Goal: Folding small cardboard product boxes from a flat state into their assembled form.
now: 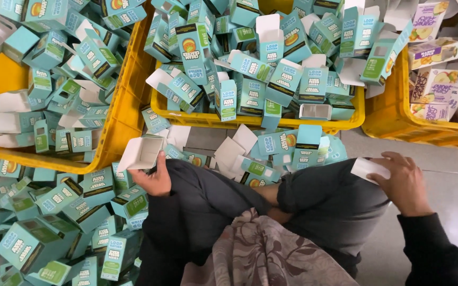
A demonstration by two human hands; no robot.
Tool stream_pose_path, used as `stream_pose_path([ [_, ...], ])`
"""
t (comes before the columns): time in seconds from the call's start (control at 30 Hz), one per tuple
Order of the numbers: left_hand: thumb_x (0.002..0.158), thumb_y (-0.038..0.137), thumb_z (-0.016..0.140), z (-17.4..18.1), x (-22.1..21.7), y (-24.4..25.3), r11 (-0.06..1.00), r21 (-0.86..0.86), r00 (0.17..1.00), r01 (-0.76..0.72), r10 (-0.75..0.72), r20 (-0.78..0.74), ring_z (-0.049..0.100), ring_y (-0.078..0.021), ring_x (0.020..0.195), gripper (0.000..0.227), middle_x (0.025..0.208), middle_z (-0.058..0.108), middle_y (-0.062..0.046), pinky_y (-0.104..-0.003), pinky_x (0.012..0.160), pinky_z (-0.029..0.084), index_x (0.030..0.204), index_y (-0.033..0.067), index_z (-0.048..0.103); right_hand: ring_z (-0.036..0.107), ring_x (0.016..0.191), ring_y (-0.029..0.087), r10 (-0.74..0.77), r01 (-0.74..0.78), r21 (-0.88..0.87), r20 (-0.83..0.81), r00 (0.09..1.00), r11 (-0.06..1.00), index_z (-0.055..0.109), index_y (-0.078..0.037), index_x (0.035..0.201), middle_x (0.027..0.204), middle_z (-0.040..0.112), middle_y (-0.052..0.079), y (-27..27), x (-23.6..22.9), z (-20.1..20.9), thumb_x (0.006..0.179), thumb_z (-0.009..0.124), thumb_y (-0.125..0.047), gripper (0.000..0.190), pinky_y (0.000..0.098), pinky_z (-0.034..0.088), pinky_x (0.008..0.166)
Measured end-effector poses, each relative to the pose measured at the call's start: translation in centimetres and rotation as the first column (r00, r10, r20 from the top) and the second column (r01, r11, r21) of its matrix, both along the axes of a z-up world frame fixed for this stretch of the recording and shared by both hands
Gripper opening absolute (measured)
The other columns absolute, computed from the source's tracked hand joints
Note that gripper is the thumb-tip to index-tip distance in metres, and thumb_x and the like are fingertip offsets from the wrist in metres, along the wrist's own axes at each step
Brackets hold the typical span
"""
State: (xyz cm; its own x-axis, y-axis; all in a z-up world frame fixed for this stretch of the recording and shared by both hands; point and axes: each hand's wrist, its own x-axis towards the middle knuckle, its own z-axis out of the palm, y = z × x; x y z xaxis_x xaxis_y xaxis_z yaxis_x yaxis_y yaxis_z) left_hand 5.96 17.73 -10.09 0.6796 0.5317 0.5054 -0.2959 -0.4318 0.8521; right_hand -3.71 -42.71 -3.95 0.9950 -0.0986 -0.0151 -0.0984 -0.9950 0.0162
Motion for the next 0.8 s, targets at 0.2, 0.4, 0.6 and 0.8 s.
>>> stream_pose_path([
  [0.2,0.085,0.002,0.085,0.6,0.1,-0.5,0.993,0.115,1.000,0.014,-0.015,0.007,0.066,-0.0353,0.105,0.061,0.123,0.061,-0.026,-0.040,0.088,0.056,0.134,-0.0071,0.049,0.065,0.127,0.021,0.113,-0.076,-0.229,0.149,0.982,0.970,0.067,-0.022,0.137,0.145,0.062,0.002,5.0,-3.8,2.1,0.096,0.065,-0.025,0.041,0.0368,0.059,0.102],
  [0.4,0.078,0.003,0.085,8.5,-1.0,-7.7,0.912,0.226,0.939,0.342,-0.328,-0.099,0.070,-0.0309,0.102,0.057,0.122,0.068,-0.017,-0.038,0.091,0.057,0.127,0.0009,0.057,0.071,0.109,0.033,0.116,-0.129,0.082,0.143,0.983,0.988,0.063,-0.011,0.148,0.133,0.070,0.016,3.1,-3.3,3.6,0.092,0.069,-0.014,0.056,0.0405,0.061,0.088],
  [0.6,0.072,0.004,0.083,10.5,-2.0,-14.5,0.819,0.074,0.817,0.569,-0.554,-0.160,0.069,-0.0346,0.109,0.061,0.126,0.066,-0.017,-0.040,0.096,0.055,0.127,0.0005,0.058,0.060,0.104,0.038,0.144,-0.345,0.232,0.602,0.786,0.910,0.069,0.017,0.138,0.129,0.061,0.033,8.7,-1.7,11.6,0.085,0.093,0.014,0.058,0.0419,0.054,0.078],
  [0.8,0.100,0.028,0.070,10.9,-2.0,-16.5,0.761,0.004,0.761,0.649,-0.649,-0.014,0.056,-0.0603,0.119,0.050,0.133,0.059,-0.031,-0.071,0.096,0.049,0.135,-0.0039,0.053,0.072,0.088,0.030,0.296,-0.515,0.085,0.734,0.612,0.853,0.085,-0.030,0.109,0.117,0.069,0.008,18.1,0.8,12.1,0.081,0.088,-0.017,0.031,0.0385,0.060,0.074],
])
